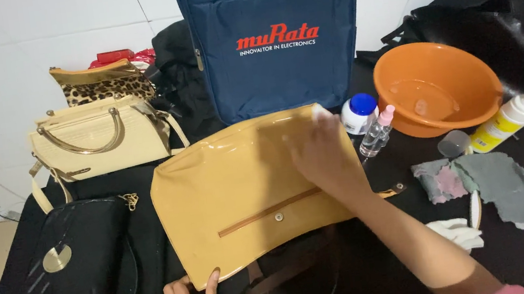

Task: Cleaning a tan leather handbag using wipes and liquid cleaning agents.

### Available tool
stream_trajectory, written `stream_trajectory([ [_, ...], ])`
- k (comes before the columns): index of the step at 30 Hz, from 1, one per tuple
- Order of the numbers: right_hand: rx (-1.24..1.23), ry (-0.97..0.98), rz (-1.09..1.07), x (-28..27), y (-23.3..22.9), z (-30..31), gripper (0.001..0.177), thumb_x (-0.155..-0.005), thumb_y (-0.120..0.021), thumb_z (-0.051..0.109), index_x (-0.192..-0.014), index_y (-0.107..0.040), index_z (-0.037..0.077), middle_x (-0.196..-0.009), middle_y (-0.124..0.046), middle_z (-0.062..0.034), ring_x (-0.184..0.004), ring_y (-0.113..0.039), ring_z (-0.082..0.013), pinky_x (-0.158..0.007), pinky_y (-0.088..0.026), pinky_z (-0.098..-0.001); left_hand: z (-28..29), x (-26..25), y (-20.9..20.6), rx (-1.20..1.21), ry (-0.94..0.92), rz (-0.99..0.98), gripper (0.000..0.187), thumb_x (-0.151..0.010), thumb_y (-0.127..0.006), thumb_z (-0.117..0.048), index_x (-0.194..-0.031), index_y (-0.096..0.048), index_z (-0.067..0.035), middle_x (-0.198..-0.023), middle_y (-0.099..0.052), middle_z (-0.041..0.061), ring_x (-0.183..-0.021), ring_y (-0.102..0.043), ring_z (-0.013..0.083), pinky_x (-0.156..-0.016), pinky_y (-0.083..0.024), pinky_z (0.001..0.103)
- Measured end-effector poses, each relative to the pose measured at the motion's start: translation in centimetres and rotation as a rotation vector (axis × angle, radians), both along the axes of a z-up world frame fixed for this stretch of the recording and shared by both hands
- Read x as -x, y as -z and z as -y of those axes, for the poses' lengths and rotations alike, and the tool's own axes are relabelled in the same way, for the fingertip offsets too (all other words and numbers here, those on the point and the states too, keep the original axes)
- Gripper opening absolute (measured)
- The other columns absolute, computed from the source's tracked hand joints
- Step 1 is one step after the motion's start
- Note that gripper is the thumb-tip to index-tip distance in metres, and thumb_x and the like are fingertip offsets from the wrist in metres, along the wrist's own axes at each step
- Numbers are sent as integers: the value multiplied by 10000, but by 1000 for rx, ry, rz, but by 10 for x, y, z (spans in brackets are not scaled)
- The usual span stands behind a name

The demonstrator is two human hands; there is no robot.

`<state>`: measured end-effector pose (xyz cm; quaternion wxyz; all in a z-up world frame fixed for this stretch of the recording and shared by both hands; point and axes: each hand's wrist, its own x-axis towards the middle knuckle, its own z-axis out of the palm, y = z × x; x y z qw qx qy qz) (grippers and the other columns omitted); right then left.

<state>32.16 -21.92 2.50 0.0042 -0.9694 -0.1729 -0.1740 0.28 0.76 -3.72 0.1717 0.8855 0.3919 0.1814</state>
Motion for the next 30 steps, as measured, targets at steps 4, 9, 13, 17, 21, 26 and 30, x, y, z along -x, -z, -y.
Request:
stream_trajectory([
  [4, -251, -399, -168, 31, -25, -16, 718, -1056, -427, 418, -1586, -222, -20, -1451, -407, -248, -1195, -372, -389, -1031, -259, -528, 1, -2, 6, -71, 22, 76, 552, -826, -664, -675, -978, -653, -145, -945, -607, 20, -956, -634, 264, -830, -453, 495],
  [9, 536, -316, 397, -23, 79, 42, 491, -1073, -385, 134, -1552, -343, 31, -1573, -421, -37, -1454, -396, -202, -1232, -319, -364, 4, -1, -14, 23, 1, -11, 533, -871, -620, -671, -989, -645, -152, -975, -601, 20, -991, -625, 255, -873, -447, 482],
  [13, 260, -76, 133, 22, -35, 14, 803, -1101, -284, 543, -1066, -733, -122, -1402, -561, -391, -1383, -504, -489, -1253, -201, -559, 4, 0, -13, 25, 26, 8, 555, -859, -649, -654, -1017, -635, -122, -999, -602, 31, -1000, -614, 256, -893, -436, 490],
  [17, 24, 2, -11, -4, 6, -28, 911, -1069, -238, 660, -1133, -720, -111, -1324, -625, -359, -1250, -564, -486, -1199, -175, -662, 5, 0, -23, 92, 10, -44, 568, -885, -608, -665, -1026, -632, -116, -999, -579, 51, -1000, -602, 261, -896, -437, 495],
  [21, -278, -451, -31, 33, -16, -43, 879, -1016, -578, 440, -1592, -149, -66, -1558, -291, -393, -1457, -275, -557, -1186, -257, -646, 7, 2, -25, 127, 34, -20, 509, -904, -610, -636, -1006, -632, -138, -967, -579, 47, -992, -602, 261, -887, -422, 480],
  [26, 18, -801, -242, 30, 32, 14, 498, -1075, -324, 322, -1472, -514, 89, -1661, -340, -121, -1559, -228, -328, -1227, -112, -602, 4, 2, -15, 54, 42, -10, 490, -913, -641, -597, -990, -608, -115, -977, -550, 54, -1006, -583, 268, -875, -421, 487],
  [30, -268, -544, -213, 53, -9, 82, 600, -1044, -446, 427, -1556, -405, 116, -1592, -456, -79, -1501, -309, -363, -1231, -219, -566, 3, 4, -8, -10, 68, 31, 494, -908, -641, -606, -981, -615, -118, -977, -561, 32, -996, -602, 250, -842, -442, 490],
])
